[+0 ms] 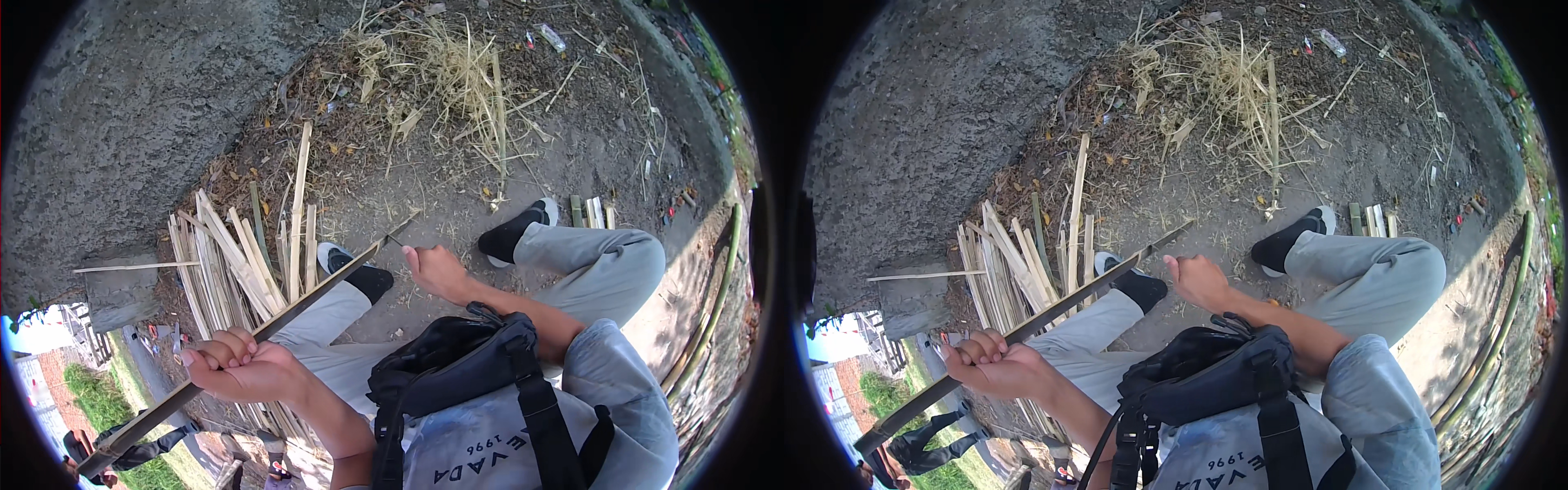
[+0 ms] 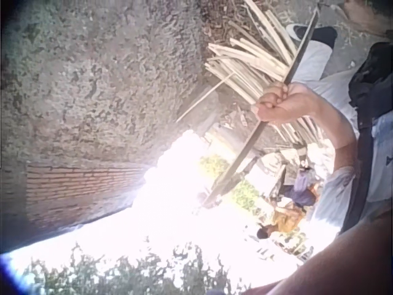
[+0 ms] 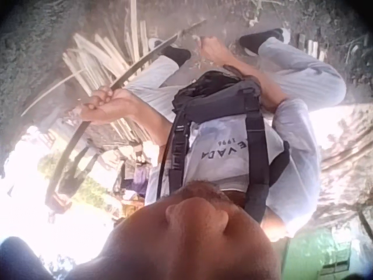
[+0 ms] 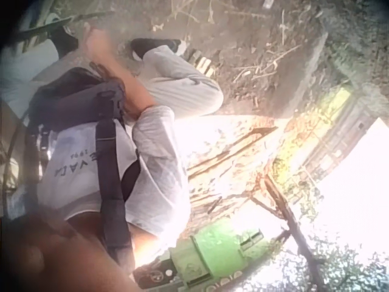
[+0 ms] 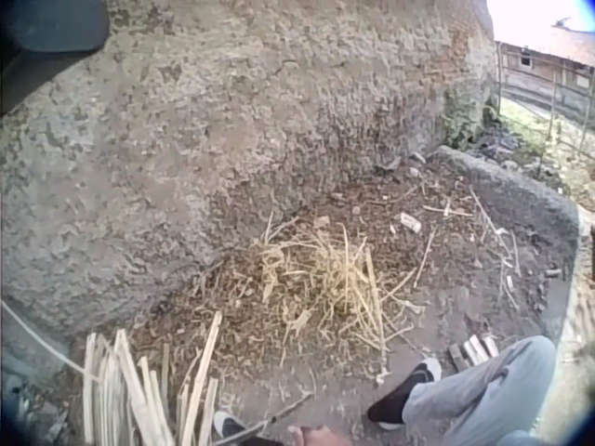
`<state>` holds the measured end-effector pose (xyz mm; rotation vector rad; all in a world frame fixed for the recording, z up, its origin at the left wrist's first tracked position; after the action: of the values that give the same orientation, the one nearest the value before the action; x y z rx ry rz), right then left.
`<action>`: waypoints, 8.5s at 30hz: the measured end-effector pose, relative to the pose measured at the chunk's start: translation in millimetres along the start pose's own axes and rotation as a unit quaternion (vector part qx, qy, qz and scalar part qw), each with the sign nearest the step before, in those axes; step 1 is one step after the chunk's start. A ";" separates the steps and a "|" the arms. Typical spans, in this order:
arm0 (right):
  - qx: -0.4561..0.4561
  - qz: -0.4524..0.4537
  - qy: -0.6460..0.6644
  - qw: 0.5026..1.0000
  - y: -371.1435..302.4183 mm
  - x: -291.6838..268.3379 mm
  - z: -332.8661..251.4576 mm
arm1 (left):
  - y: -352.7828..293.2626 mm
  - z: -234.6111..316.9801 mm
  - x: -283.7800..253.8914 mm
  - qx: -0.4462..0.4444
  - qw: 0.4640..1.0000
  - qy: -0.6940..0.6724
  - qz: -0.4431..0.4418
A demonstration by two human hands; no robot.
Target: The person picks up a bamboo strip and shaves down its surface using a knife.
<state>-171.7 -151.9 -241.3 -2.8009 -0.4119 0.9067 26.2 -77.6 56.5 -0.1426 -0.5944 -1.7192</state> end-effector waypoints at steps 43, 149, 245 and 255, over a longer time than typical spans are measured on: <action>-0.067 0.012 0.006 0.998 -18.7 6.8 -33.8 | 14.7 4.2 -17.7 0.034 0.997 0.025 0.063; 0.057 -0.004 -0.113 0.992 15.0 20.9 112.1 | 13.4 -3.8 -6.5 0.018 0.998 0.016 0.051; 0.093 0.112 -0.076 0.986 -6.7 -88.5 95.7 | 22.0 -26.8 104.4 -0.105 0.873 -0.164 -0.448; 0.111 0.107 -0.061 0.986 1.0 -88.0 98.1 | 15.0 -47.8 142.9 -0.120 0.884 -0.134 -0.431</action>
<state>-298.2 -172.9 -272.0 -2.6268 -0.0193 1.0980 16.2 -227.1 78.2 -0.3302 -0.6999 -2.6741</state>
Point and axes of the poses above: each hand's wrist, its own y-axis towards the middle knuckle, its own x-axis out of the palm, z = x × y, the point moved 8 cm from there along y, towards the middle knuckle, and after that the axes turned 8 degrees about z, right-handed, at the moved point
